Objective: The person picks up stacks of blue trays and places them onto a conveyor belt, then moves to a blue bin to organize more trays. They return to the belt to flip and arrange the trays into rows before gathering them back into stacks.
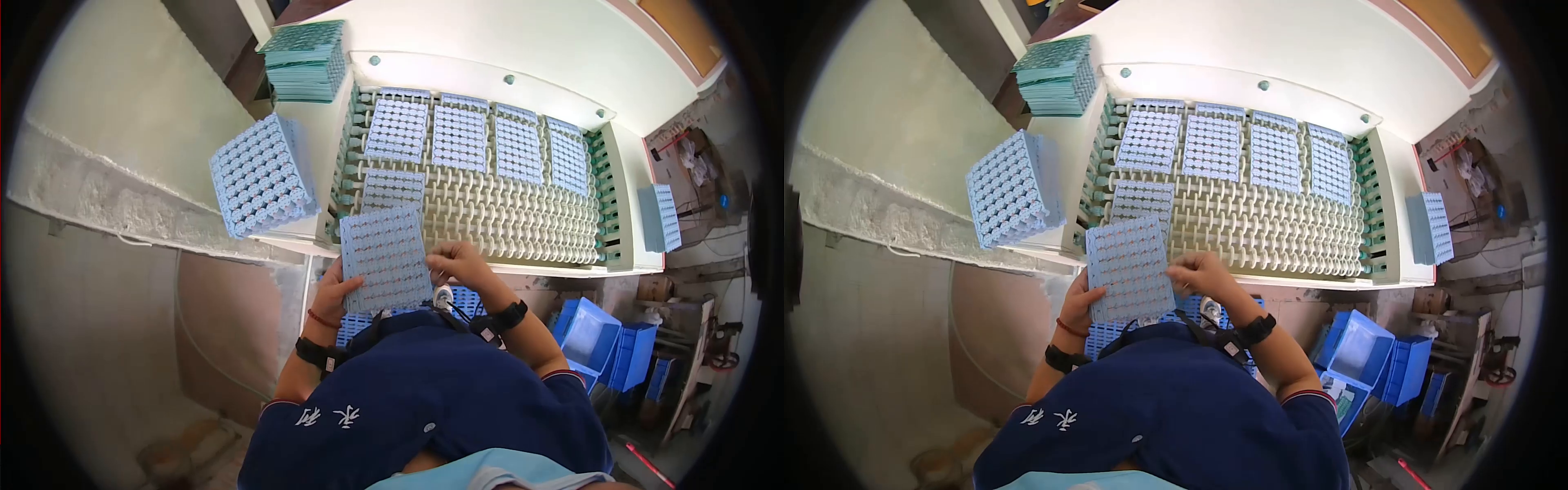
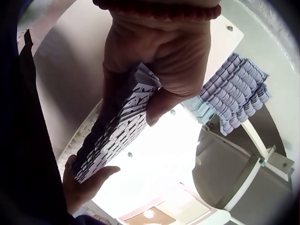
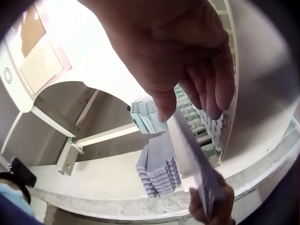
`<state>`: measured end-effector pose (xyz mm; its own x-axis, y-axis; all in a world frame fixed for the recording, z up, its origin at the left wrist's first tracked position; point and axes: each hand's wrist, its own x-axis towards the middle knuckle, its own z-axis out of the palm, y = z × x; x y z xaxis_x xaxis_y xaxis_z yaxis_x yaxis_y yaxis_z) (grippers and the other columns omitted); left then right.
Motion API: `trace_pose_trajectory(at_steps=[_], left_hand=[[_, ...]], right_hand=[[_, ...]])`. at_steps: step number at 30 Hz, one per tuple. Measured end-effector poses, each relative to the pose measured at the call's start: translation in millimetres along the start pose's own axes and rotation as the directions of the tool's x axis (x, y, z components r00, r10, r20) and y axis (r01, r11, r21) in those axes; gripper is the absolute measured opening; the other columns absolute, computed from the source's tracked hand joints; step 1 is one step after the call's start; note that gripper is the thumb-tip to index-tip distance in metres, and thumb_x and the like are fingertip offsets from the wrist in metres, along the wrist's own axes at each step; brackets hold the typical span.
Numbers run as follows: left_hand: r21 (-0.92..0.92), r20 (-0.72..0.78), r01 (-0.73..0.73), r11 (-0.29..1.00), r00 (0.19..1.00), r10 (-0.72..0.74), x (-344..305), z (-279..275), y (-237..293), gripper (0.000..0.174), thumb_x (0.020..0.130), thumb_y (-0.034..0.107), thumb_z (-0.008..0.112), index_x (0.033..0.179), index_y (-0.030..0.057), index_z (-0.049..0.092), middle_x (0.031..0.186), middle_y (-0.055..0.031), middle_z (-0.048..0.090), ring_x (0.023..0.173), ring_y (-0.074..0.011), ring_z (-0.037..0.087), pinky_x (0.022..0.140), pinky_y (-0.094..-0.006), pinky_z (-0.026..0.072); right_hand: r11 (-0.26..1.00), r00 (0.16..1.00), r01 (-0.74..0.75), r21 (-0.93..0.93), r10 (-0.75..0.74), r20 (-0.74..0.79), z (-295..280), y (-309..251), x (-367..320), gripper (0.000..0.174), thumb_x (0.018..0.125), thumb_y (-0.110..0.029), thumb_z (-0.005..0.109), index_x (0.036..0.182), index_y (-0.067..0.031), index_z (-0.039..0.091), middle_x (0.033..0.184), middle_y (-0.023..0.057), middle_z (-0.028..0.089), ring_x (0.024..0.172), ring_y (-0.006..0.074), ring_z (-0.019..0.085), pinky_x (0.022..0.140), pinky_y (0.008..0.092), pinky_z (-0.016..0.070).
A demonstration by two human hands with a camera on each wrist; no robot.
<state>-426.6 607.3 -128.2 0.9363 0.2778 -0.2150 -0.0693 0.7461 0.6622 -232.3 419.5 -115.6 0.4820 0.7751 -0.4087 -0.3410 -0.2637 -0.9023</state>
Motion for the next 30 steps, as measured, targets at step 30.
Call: trace_pose_trajectory(at_steps=[30], left_hand=[[0.082,-0.13,-0.05,0.995,0.99,0.061,7,3,-20,0.053,0.078,-0.001,0.059,0.126,-0.0043,0.037,0.119,-0.0191,0.052,0.105,-0.0292,0.056,0.091,-0.0403,0.0465]], right_hand=[[0.714,0.452,-0.364,-0.598,-0.426,-0.784,-292,8,-117,0.031,0.069,-0.025,0.073,0.089,-0.0011,0.069,0.074,0.0138,0.067,0.064,0.0202,0.064,0.061,0.0306,0.0485]])
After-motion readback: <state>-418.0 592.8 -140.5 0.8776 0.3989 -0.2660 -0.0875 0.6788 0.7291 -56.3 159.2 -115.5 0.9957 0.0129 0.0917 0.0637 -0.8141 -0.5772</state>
